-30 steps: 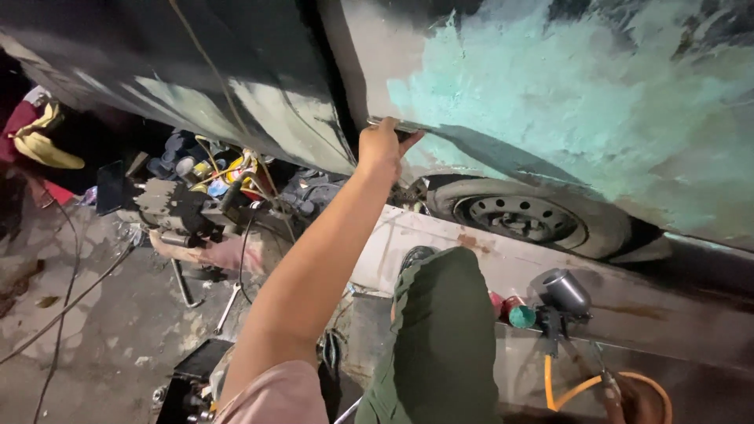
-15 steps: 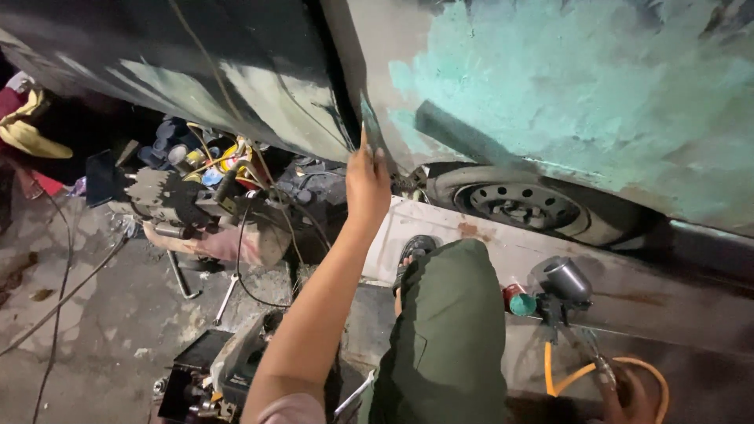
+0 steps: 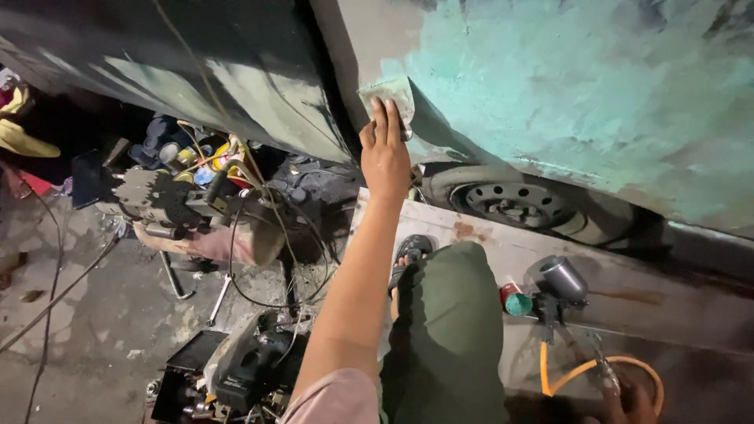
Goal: The person applies a light blue body filler to a car's undercarriage using a spray gun and a putty knife. They repeatedly spray the filler onto the putty knife and spread it onto the vehicle's surface, smoothing it out.
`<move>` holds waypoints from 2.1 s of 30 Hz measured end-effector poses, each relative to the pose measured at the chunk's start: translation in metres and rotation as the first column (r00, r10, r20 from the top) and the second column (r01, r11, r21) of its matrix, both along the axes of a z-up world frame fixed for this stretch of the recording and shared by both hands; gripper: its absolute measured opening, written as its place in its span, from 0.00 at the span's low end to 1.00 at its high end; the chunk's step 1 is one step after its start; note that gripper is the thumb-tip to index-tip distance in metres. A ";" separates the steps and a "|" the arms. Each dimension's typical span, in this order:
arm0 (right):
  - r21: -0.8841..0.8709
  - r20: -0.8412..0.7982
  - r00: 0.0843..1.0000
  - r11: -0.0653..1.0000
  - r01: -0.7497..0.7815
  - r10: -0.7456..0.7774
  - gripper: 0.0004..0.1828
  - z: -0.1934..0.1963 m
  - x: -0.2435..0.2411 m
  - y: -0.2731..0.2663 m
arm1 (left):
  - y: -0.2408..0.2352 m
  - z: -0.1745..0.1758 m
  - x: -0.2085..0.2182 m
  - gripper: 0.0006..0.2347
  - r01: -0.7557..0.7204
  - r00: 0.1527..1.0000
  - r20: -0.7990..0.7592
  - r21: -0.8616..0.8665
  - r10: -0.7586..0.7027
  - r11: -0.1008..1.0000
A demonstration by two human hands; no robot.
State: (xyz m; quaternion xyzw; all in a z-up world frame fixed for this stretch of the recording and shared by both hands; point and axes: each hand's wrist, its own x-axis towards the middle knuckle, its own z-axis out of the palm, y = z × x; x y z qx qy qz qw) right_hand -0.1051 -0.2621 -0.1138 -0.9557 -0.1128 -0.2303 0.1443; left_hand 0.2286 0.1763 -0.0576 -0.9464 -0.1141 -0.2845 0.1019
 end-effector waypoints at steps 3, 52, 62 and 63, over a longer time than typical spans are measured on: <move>0.023 -0.189 0.976 0.994 0.110 -0.103 0.30 0.023 -0.004 0.005 | 0.003 0.000 -0.018 0.29 0.059 0.977 -0.211 0.123 -0.032 0.991; 0.772 -0.388 0.919 0.519 0.367 -0.072 0.24 0.074 0.027 -0.032 | -0.165 0.086 -0.207 0.16 -0.234 0.960 -0.086 -0.765 -0.266 -0.599; 0.446 0.114 0.990 0.886 -0.126 0.083 0.14 0.179 0.030 -0.007 | -0.165 0.032 -0.223 0.15 -0.236 0.673 0.026 -0.940 -0.739 -0.248; 0.384 0.129 0.988 0.914 -0.126 0.082 0.13 0.181 0.026 -0.009 | -0.166 0.033 -0.223 0.14 -0.201 0.674 0.045 -0.949 -0.738 -0.241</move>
